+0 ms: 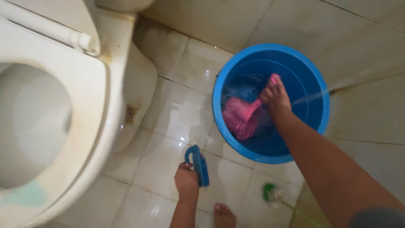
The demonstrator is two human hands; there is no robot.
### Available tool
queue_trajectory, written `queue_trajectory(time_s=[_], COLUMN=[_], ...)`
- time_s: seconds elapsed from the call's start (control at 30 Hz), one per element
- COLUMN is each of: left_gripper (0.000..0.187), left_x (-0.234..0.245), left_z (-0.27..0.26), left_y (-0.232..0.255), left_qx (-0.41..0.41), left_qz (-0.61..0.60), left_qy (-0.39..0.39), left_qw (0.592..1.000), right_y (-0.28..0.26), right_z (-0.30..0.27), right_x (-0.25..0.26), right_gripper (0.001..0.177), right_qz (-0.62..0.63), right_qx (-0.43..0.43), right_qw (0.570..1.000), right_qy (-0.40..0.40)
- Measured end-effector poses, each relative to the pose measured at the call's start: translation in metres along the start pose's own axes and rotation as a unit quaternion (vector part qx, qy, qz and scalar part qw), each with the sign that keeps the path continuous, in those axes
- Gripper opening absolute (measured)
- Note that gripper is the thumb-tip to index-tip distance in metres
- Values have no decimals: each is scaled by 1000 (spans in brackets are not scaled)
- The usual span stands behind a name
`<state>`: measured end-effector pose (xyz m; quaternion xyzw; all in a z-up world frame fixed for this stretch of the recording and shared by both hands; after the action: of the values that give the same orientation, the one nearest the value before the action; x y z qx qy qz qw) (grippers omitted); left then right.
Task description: The person scrubs the inside of a toilet bowl with a brush, then pours water from a pink scoop into the bowl multiple times. They add liquid cleaner from a bottle and wipe the toilet seat and rim with a blue sponge.
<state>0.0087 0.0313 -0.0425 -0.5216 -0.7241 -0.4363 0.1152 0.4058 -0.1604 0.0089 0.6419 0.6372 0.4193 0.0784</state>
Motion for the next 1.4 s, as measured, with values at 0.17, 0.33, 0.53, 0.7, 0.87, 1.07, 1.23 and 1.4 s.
queue_trajectory(time_s=[0.17,0.33,0.53,0.7,0.87,1.07,1.23,1.4], left_gripper=[35,44,61,63,68,67,34,38], left_x=[-15,10,71,80,53,19,11,6], left_z=[27,-6,-68,-86,-63,-22,9,31], left_y=[4,25,66,60,49,44,22,7], left_qx=[-20,230,318,290,172,64,-58,84], left_qz=[-108,-438,-487,-483,-288,-125,-175,-457], left_qy=[-16,-172,-260,-264,-46,66,87,-53], left_qw=[994,852,771,783,941,988,979,884], right_y=[-39,-68,0,32,30,-1,-14,-17], right_z=[-12,-35,-141,-262,-346,-391,-396,-395], right_x=[-44,-40,-4,15,85,163,213,248], right_gripper=[52,50,39,34,29,33,34,29], right_qz=[265,500,818,873,720,680,619,609], right_qx=[-25,-62,-79,-102,-94,-169,-184,-162], right_qw=[958,864,559,468,678,712,759,755], right_qy=[-103,-5,-114,-99,112,48,79,181])
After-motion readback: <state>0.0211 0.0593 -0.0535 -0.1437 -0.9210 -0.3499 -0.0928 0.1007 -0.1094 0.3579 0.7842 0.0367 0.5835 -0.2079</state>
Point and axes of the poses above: each hand's wrist, its own z-axis towards the middle knuckle, its own x-axis out of the back of the hand, y = z × x, the point moved 4 cm from there along z, towards the middle knuckle, and after that the axes turned 4 degrees about -z, right-handed, at the moved point
